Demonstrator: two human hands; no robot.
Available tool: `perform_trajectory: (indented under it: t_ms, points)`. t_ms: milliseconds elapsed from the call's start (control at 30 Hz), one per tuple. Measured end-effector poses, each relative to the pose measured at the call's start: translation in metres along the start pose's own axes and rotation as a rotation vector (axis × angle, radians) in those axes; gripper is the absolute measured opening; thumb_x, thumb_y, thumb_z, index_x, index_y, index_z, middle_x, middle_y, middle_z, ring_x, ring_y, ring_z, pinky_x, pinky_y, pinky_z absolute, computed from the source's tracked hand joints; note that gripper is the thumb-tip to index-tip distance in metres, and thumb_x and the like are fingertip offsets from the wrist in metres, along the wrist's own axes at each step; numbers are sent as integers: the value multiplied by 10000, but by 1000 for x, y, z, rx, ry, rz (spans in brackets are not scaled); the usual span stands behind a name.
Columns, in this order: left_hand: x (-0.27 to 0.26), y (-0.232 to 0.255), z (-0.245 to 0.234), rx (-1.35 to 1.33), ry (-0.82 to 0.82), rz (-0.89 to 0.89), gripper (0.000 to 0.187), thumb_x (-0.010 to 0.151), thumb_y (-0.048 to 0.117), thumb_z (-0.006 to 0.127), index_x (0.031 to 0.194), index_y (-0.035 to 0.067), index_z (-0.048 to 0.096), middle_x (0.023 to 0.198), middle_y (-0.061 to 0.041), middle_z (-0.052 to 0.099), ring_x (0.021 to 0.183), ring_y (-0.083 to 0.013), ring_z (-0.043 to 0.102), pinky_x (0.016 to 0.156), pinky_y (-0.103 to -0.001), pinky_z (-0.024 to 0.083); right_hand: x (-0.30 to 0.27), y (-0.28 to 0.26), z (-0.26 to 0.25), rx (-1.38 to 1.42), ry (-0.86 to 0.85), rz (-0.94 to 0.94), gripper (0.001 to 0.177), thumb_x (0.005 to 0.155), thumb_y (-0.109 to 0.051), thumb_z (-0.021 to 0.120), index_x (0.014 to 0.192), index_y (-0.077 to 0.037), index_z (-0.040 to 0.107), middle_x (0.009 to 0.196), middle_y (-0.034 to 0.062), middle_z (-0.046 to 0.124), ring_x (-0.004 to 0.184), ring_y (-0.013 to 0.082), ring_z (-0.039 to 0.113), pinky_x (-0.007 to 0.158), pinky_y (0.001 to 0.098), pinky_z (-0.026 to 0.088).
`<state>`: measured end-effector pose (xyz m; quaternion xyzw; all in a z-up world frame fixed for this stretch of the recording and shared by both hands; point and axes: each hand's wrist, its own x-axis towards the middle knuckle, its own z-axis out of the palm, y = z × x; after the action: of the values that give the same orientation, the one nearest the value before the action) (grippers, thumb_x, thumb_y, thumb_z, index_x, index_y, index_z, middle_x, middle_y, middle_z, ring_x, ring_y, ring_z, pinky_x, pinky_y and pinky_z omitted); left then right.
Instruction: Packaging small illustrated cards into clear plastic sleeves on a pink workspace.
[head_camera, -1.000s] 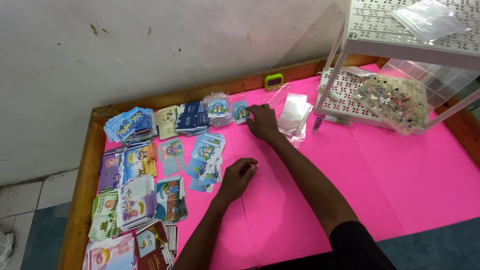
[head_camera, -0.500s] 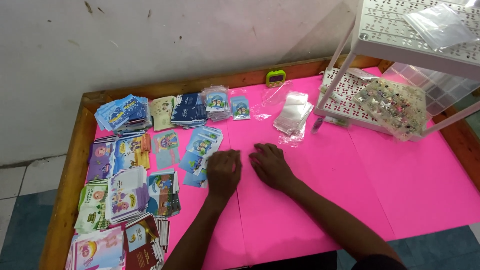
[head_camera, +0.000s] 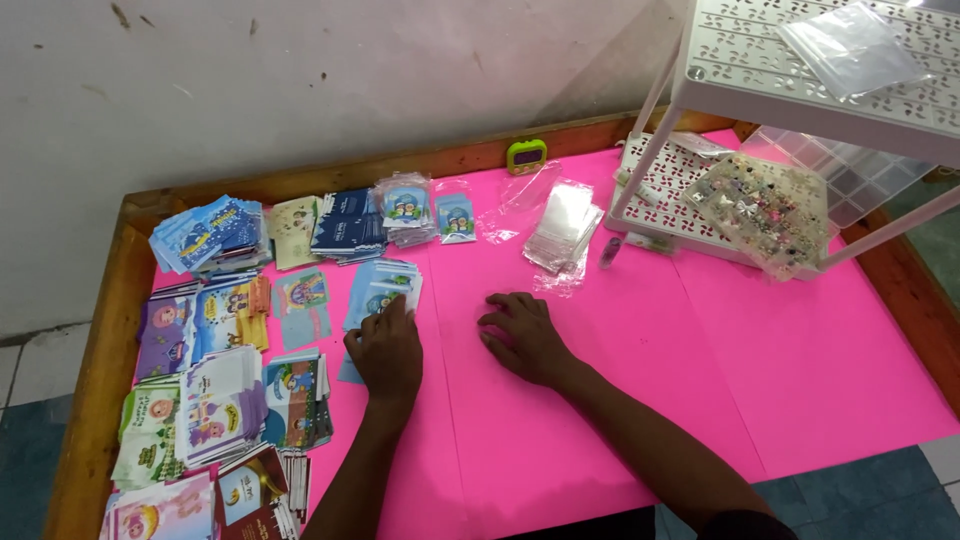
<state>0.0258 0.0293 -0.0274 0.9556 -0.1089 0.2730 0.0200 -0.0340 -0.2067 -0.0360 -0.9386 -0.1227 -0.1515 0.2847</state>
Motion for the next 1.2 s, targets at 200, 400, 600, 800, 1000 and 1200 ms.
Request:
perform_trajectory:
  t_ms: [200, 400, 600, 800, 1000, 1200]
  points:
    - [2, -6, 0, -50, 62, -2, 244, 1005, 134, 669, 1236, 186, 727, 1036, -14, 797, 932, -149, 753, 875, -381, 553, 0, 1, -1, 27, 32, -33, 233, 970, -373, 637, 1157, -245, 688, 1293, 67, 619, 1190, 303, 558, 918, 432, 426]
    - [-8, 14, -25, -883, 273, 289, 300, 973, 39, 585, 1186, 151, 765, 1007, -96, 771, 774, -195, 726, 720, -322, 618, 4, -12, -16, 184, 110, -46, 410, 990, -376, 652, 1350, -188, 594, 1275, 62, 642, 1129, 258, 628, 880, 379, 456]
    - [-11, 36, -38, -1362, 21, 8, 260, 1027, 50, 568, 1263, 44, 677, 1042, -178, 774, 832, -261, 781, 654, -349, 635, -5, -3, -5, 620, 178, 88, 506, 925, -331, 770, 1375, -161, 610, 1098, 84, 768, 944, 255, 672, 867, 382, 474]
    - [-4, 41, -34, -1271, -140, -95, 466, 1012, 62, 598, 1454, 13, 456, 1366, -210, 585, 1132, -349, 689, 918, -462, 601, -1, 4, -6, 454, 337, 273, 414, 893, -251, 791, 1283, -198, 666, 746, 47, 754, 787, 238, 638, 802, 359, 512]
    - [-2, 42, -45, -1207, -221, -33, 495, 1021, 177, 630, 1471, 58, 462, 1189, -155, 647, 1056, -323, 706, 911, -450, 595, 8, -2, -29, 781, 321, 401, 349, 1029, -152, 587, 1370, -126, 518, 613, 49, 675, 570, 134, 549, 613, 277, 439]
    - [-3, 45, -40, -768, -123, 316, 266, 1034, 247, 598, 1273, 168, 684, 1360, -140, 571, 1285, -354, 564, 1036, -533, 469, 8, 20, -21, 82, 240, 211, 284, 966, -249, 692, 1224, -129, 693, 892, 89, 688, 879, 265, 654, 842, 390, 539]
